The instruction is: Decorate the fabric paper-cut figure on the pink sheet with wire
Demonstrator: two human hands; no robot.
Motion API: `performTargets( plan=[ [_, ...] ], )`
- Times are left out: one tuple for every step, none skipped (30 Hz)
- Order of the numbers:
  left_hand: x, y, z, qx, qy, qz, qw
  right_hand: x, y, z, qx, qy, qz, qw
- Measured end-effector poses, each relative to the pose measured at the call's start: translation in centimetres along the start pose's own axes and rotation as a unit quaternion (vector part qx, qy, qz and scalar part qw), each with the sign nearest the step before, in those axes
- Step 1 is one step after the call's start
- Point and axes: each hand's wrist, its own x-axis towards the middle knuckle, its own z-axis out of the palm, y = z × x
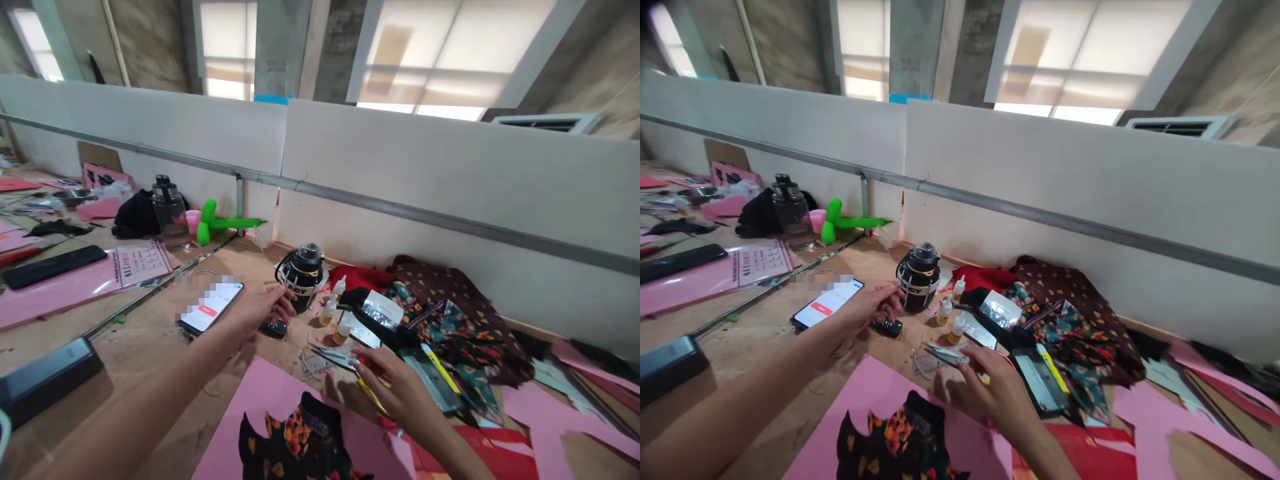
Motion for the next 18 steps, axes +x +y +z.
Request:
performTargets(
  plan=[
    [0.2, 0.1, 0.3, -0.003, -0.010, -0.005, 1.000, 1.3, -0.5, 0.1, 0.018, 0.020, -0.015, 1.000],
    [0.3, 0.2, 0.7, -0.008, -0.019, -0.010, 1.000, 2.7, -1.1, 0.3, 0.037, 0.039, -0.031, 0.998],
    [0.3, 0.2, 1.0, -0.015, -0.026, -0.014, 0.999, 4.2, -1.7, 0.6, 0.055, 0.056, -0.046, 0.996],
    [0.4, 0.3, 1.3, -0.023, -0.031, -0.015, 0.999, 5.8, -2.3, 0.9, 0.071, 0.078, -0.064, 0.992],
    [0.4, 0.2, 1.5, -0.033, -0.033, -0.013, 0.999, 7.3, -2.9, 1.2, 0.084, 0.097, -0.078, 0.989],
    [0.6, 0.1, 1.6, -0.044, -0.034, -0.009, 0.998, 8.8, -3.3, 1.5, 0.095, 0.117, -0.088, 0.985],
    [0.8, 0.0, 1.7, -0.056, -0.033, -0.003, 0.998, 10.2, -3.7, 1.9, 0.100, 0.135, -0.098, 0.981],
    [1.0, -0.2, 1.6, -0.068, -0.031, 0.002, 0.997, 11.5, -3.9, 2.3, 0.099, 0.146, -0.104, 0.979],
    [1.4, -0.5, 1.6, -0.079, -0.029, 0.007, 0.996, 12.5, -4.1, 2.6, 0.097, 0.153, -0.109, 0.977],
    [1.8, -0.8, 1.5, -0.089, -0.027, 0.009, 0.996, 13.4, -4.2, 3.0, 0.092, 0.157, -0.114, 0.977],
    [2.3, -1.1, 1.4, -0.099, -0.026, 0.010, 0.995, 14.0, -4.2, 3.3, 0.087, 0.158, -0.117, 0.977],
    [2.7, -1.3, 1.3, -0.106, -0.026, 0.010, 0.994, 14.5, -4.2, 3.6, 0.083, 0.159, -0.119, 0.977],
    [3.2, -1.5, 1.2, -0.112, -0.027, 0.009, 0.993, 14.9, -4.2, 3.9, 0.079, 0.159, -0.121, 0.977],
    [3.5, -1.7, 1.1, -0.117, -0.027, 0.007, 0.993, 15.1, -4.2, 4.2, 0.076, 0.158, -0.122, 0.977],
    [3.8, -1.8, 1.0, -0.120, -0.027, 0.006, 0.992, 15.3, -4.1, 4.4, 0.074, 0.156, -0.121, 0.977],
    [4.1, -1.9, 1.0, -0.123, -0.027, 0.004, 0.992, 15.4, -4.1, 4.6, 0.073, 0.154, -0.121, 0.978],
    [4.2, -2.0, 0.9, -0.125, -0.027, 0.003, 0.992, 15.4, -4.1, 4.8, 0.071, 0.151, -0.120, 0.979],
    [4.3, -2.0, 0.9, -0.126, -0.027, 0.001, 0.992, 15.5, -4.0, 4.9, 0.071, 0.149, -0.120, 0.979]
  ],
)
